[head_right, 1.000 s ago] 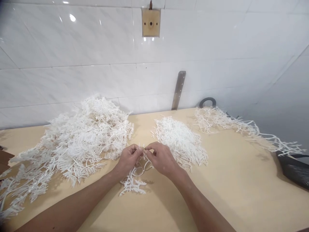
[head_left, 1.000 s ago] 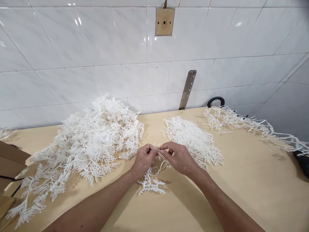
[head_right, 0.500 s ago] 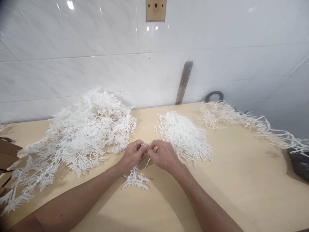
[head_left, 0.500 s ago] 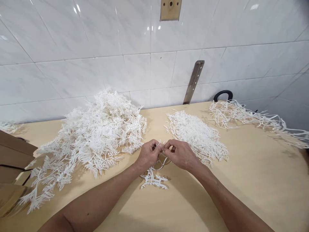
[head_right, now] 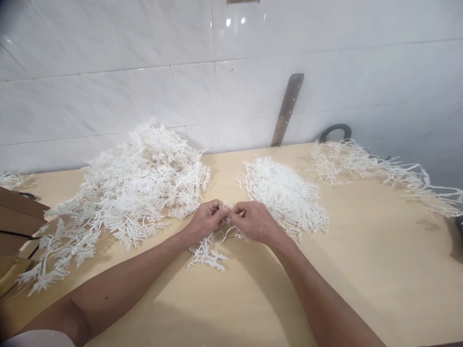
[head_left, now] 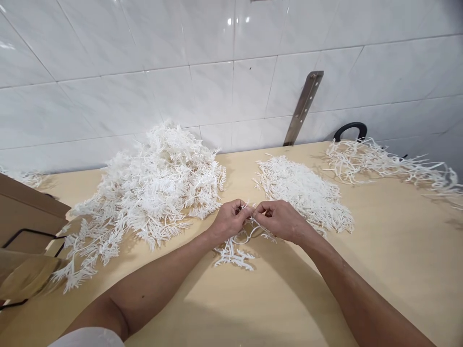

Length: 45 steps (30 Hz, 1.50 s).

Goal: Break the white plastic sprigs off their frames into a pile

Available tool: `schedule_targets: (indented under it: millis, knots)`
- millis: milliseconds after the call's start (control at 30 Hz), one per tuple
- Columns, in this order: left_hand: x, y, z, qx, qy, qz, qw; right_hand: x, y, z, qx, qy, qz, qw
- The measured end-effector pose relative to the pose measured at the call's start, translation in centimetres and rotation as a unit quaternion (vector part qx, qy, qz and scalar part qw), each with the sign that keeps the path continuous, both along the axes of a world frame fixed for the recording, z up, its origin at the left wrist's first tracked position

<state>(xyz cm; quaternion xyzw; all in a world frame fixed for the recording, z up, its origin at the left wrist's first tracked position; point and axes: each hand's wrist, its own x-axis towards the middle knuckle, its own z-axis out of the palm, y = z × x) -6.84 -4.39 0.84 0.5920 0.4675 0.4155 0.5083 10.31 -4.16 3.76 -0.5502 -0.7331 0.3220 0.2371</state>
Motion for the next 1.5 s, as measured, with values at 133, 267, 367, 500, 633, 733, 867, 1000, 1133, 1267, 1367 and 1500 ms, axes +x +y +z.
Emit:
schedule_targets:
  millis: [133,267,367,500,633,733,867,1000,1133,1267,1367,1500]
  knots:
    - [0.2,-0.3,0.2,0.001,0.005,0.003,1.0,-0.5,0.2,-0.8,0.013,-0.016,-0.018,1.0]
    - [0.2,-0.6,0.3,0.011,-0.014,0.032,0.999,-1.0,0.8,-1.8,0.03,-0.054,-0.072,0.996]
    - [0.1,-0.6,0.3,0.005,-0.046,0.028,0.999,-0.3,1.4,-2.0,0.064,-0.064,-0.137,0.986]
    - [0.1,-0.3,0.1,-0.014,-0.071,0.019,0.997,1.8,1.8,-1.2,0.099,-0.013,-0.202,0.974]
    - [0.1,-0.2,0.3,-0.033,-0.102,0.017,0.994,3.1,1.9,-0.8,0.213,-0.052,-0.269,0.938]
    - [-0.1,-0.3,0.7,-0.046,-0.112,0.015,0.993,2.6,1.4,-0.7,0.318,-0.038,-0.229,0.919]
    - [-0.2,-0.2,0.8,-0.052,-0.099,0.034,0.993,0.6,0.3,-0.7,0.281,0.022,-0.04,0.959]
    - [-0.2,0.0,0.8,-0.049,-0.094,0.038,0.994,-0.7,-0.2,-1.3,0.197,0.003,-0.004,0.98]
    - [0.0,-0.1,0.8,-0.041,-0.098,0.034,0.994,-0.7,0.0,-1.7,0.168,-0.003,-0.002,0.986]
    - [0.0,0.0,0.6,-0.046,-0.108,0.037,0.992,-0.5,0.0,-1.9,0.188,-0.015,0.015,0.982]
    - [-0.1,0.0,0.5,-0.054,-0.113,0.044,0.991,-0.4,0.0,-2.1,0.223,-0.029,0.036,0.974]
    - [-0.2,0.2,0.4,-0.057,-0.099,0.058,0.992,-0.7,-0.2,-2.1,0.25,-0.04,0.037,0.967]
